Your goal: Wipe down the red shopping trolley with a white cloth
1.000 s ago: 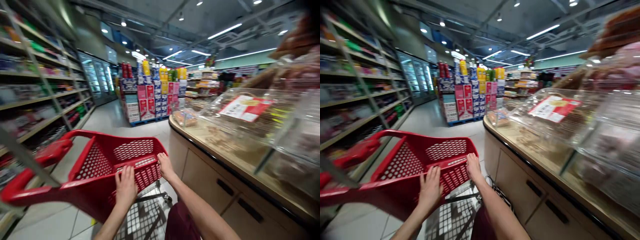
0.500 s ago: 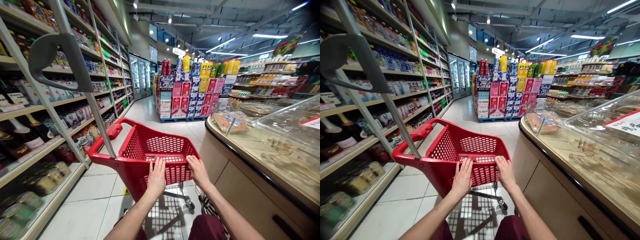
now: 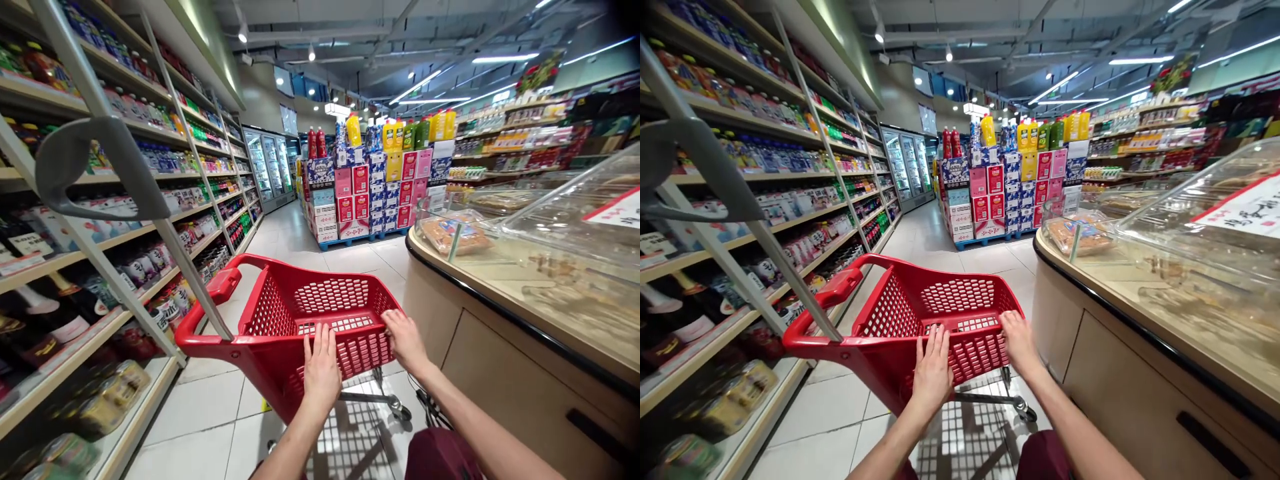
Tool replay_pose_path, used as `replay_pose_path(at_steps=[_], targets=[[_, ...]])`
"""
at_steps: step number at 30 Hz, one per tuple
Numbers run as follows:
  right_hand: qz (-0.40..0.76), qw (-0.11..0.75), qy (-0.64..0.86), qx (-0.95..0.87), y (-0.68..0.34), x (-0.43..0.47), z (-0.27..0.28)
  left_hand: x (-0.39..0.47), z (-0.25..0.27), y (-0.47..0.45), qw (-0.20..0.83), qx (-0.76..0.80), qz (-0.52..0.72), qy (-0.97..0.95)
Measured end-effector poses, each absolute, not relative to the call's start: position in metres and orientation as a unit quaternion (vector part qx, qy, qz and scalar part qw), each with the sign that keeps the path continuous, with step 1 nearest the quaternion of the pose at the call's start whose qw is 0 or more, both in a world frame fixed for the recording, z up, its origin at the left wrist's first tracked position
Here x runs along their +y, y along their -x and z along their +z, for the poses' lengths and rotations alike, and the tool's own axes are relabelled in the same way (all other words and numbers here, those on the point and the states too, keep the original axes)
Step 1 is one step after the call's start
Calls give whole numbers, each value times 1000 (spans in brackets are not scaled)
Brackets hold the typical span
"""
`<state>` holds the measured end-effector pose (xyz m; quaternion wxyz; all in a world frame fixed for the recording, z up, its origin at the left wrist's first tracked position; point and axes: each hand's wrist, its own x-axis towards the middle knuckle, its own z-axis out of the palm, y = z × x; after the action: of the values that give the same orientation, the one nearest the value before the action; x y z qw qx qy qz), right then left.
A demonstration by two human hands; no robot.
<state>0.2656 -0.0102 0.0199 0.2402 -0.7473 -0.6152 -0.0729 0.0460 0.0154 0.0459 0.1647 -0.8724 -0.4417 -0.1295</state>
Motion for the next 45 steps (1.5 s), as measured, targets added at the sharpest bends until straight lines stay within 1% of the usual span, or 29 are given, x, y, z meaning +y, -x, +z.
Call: replay_pose_path(at_steps=[2, 4, 9, 14, 16, 18, 20, 25, 27, 29, 31, 36, 38, 40, 42, 45], targets=[[-73, 249, 698, -667, -258, -10, 19, 17, 43, -46, 181, -437, -137, 870], [-73, 250, 686, -679, -258, -10, 19, 18, 41, -44, 192, -430, -142, 871], [-55, 246, 798, -547, -270, -13, 20, 18, 39, -45, 197, -429, -131, 872], [-64, 254, 677, -687, -256, -10, 21, 17, 43, -44, 193, -434, -137, 869], [-60, 246, 706, -661, -263, -10, 24, 17, 47, -41, 181, -418, -137, 880], [-51, 234, 774, -587, -272, -11, 27, 16, 50, -38, 167, -401, -134, 891], [-45, 232, 792, -564, -270, -12, 28, 15, 52, -37, 158, -400, -131, 893], [-56, 253, 669, -697, -236, -9, 27, 14, 54, -38, 140, -415, -134, 889], [-51, 250, 696, -671, -239, -7, 28, 16, 56, -34, 144, -420, -139, 885], [-41, 244, 763, -597, -249, -6, 30, 19, 60, -28, 153, -447, -147, 869], [-31, 239, 792, -561, -253, -5, 31, 22, 64, -22, 157, -474, -149, 854], [-31, 251, 680, -689, -232, -2, 31, 25, 68, -16, 153, -483, -141, 851], [-30, 250, 698, -670, -234, -1, 31, 25, 66, -15, 151, -474, -150, 855], [-31, 250, 761, -598, -240, 0, 32, 26, 62, -13, 153, -460, -159, 860], [-32, 252, 792, -555, -240, 0, 32, 26, 58, -12, 158, -456, -164, 860], [-41, 263, 728, -632, -222, -1, 30, 27, 55, -12, 165, -465, -169, 853]])
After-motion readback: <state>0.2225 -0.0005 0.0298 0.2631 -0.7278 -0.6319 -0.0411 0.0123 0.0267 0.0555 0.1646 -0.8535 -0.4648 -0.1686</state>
